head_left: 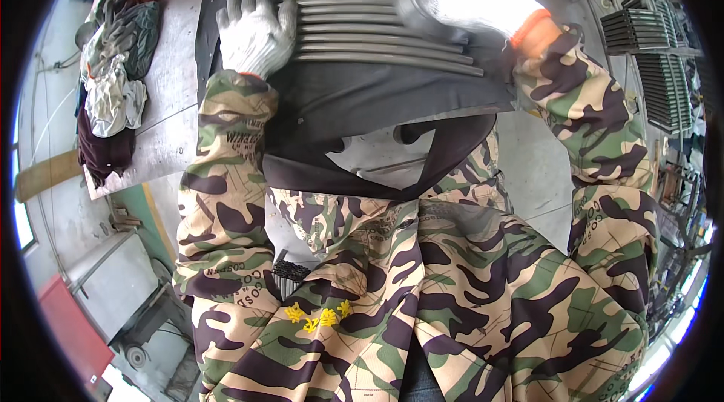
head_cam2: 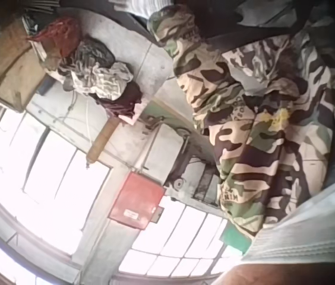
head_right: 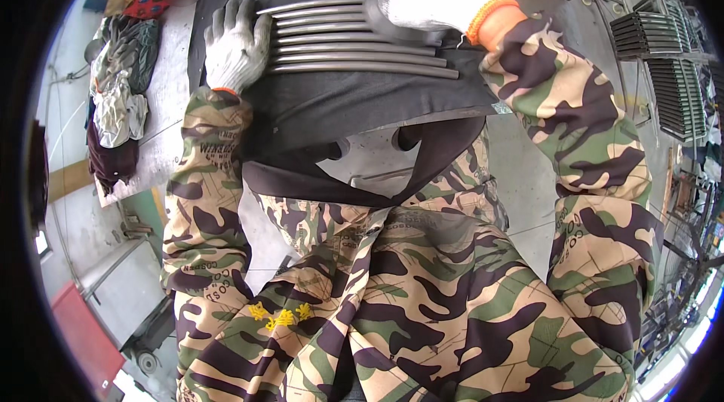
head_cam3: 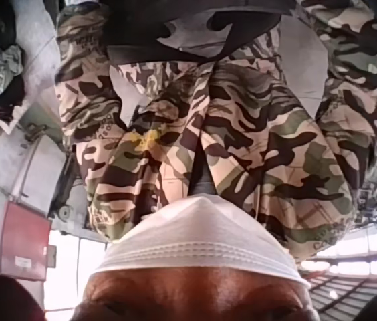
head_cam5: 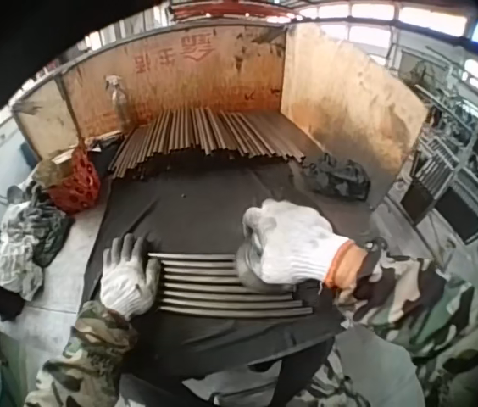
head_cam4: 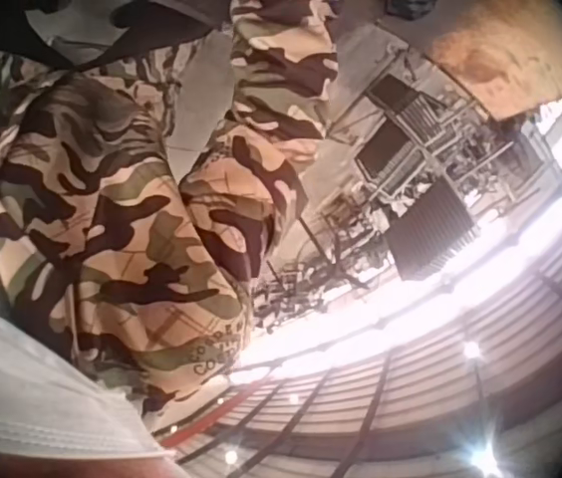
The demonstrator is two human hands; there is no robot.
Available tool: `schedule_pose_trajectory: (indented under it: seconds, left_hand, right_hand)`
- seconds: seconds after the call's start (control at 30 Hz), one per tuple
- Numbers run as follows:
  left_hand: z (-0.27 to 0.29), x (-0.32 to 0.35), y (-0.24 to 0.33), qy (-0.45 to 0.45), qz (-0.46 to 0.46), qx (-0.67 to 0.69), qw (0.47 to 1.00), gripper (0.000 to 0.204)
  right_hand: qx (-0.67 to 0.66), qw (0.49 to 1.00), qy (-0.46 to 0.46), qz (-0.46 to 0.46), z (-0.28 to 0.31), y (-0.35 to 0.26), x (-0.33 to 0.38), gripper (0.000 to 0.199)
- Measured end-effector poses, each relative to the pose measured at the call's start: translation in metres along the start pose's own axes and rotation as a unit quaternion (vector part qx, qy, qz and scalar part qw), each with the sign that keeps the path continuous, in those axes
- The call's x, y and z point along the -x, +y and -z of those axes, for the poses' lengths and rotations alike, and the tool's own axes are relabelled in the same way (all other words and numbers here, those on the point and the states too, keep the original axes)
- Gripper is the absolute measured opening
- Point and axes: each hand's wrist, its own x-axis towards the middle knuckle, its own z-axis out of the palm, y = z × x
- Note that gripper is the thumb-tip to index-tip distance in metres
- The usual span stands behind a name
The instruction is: Sanding and polishing a set of curved metal rods using a handheld orbital sander at a workbench.
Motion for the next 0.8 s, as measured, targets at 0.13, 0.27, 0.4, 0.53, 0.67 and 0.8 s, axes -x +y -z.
schedule_pose_trajectory:
  seconds: [0.13,0.27,0.4,0.53,0.67,0.8]
  left_hand:
    - [0.0,0.014,0.0,0.096,-0.03,-0.036,0.994,0.054]
    - [0.007,0.021,-0.005,0.078,-0.03,-0.006,0.996,0.049]
    - [0.028,0.028,-0.002,-0.062,0.031,0.033,0.997,0.083]
    - [0.051,0.026,0.034,-0.071,-0.048,0.128,0.988,0.125]
    - [0.066,0.001,0.084,-0.17,-0.187,0.15,0.956,0.118]
    - [0.075,-0.03,0.098,-0.127,-0.276,0.198,0.932,0.111]
  right_hand:
    - [0.0,1.0,-0.002,-0.011,-0.001,0.005,-0.006,0.022]
    - [0.0,0.998,-0.048,-0.052,0.006,0.008,-0.008,0.027]
    - [0.012,0.993,0.021,-0.119,0.028,0.025,0.009,0.041]
    - [-0.054,0.98,0.03,-0.192,0.065,0.07,0.028,0.062]
    - [-0.025,0.972,-0.011,-0.232,0.086,0.116,0.037,0.068]
    - [0.067,0.965,0.008,-0.255,0.097,0.144,0.045,0.055]
